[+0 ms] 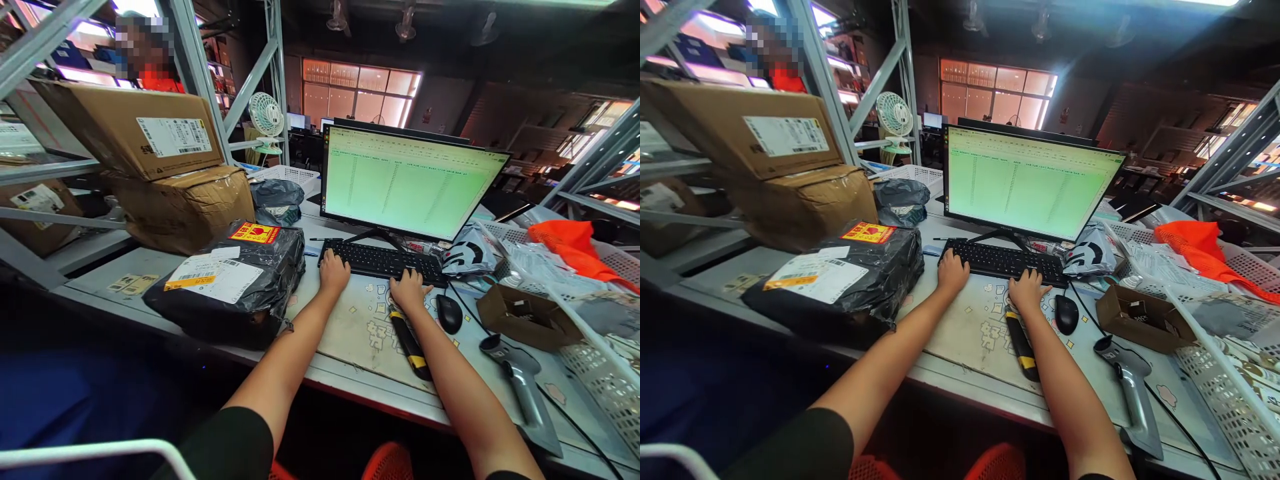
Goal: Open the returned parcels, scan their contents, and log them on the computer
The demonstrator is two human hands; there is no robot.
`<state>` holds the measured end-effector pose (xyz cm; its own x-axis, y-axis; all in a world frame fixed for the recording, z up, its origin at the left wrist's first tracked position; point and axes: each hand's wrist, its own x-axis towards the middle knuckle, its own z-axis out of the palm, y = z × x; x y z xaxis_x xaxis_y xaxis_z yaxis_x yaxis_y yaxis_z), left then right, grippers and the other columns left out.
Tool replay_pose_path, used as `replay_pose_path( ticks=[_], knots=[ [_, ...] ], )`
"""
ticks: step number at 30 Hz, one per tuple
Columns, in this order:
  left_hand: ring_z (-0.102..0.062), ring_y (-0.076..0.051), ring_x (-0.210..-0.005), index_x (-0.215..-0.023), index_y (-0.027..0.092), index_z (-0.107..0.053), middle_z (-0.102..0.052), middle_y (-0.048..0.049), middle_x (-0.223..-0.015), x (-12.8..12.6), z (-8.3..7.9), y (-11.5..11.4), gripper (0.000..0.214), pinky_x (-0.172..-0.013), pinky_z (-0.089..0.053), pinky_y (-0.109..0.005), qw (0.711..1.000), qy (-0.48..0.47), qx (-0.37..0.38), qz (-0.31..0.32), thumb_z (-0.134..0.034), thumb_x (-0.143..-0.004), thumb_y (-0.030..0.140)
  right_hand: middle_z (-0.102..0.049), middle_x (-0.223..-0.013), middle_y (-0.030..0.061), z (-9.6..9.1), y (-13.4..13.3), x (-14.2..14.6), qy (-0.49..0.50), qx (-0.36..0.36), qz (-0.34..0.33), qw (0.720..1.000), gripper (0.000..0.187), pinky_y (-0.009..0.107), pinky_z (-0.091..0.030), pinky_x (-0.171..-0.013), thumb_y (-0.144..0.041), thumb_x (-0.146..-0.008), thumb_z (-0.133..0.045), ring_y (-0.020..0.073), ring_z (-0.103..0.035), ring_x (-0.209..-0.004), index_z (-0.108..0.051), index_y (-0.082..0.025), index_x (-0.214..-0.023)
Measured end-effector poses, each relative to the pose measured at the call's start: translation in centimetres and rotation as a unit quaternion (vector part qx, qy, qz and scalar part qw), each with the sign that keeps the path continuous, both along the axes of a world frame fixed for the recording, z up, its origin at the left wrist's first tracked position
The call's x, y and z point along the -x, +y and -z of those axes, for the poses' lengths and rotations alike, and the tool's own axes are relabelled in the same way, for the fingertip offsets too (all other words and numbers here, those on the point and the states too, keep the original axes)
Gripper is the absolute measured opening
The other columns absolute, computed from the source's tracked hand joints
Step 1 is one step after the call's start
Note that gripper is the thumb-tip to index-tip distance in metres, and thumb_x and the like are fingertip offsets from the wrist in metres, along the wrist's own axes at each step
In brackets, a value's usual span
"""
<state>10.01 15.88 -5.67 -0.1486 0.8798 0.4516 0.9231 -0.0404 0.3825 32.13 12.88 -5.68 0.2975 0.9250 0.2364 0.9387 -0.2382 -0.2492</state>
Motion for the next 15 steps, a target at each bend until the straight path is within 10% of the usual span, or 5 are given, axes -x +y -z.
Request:
replay_pose_path(
  ticks=[15],
  knots=[
    [-0.045,-0.036,-0.144,-0.117,0.010,-0.067,-0.060,-0.0215,-0.138,0.32,0.01,-0.15,0.028,-0.119,-0.041,-0.047,0.999,0.032,-0.012,0.032,-0.054,-0.102,0.030,-0.039,-0.168,0.0224,-0.15,-0.16,0.15,0.002,0.001,0.001,1.000,0.062,0.072,-0.017,-0.126,-0.041,-0.102,-0.046,0.0383,-0.030,-0.156,-0.051,-0.006,-0.153]
  ],
)
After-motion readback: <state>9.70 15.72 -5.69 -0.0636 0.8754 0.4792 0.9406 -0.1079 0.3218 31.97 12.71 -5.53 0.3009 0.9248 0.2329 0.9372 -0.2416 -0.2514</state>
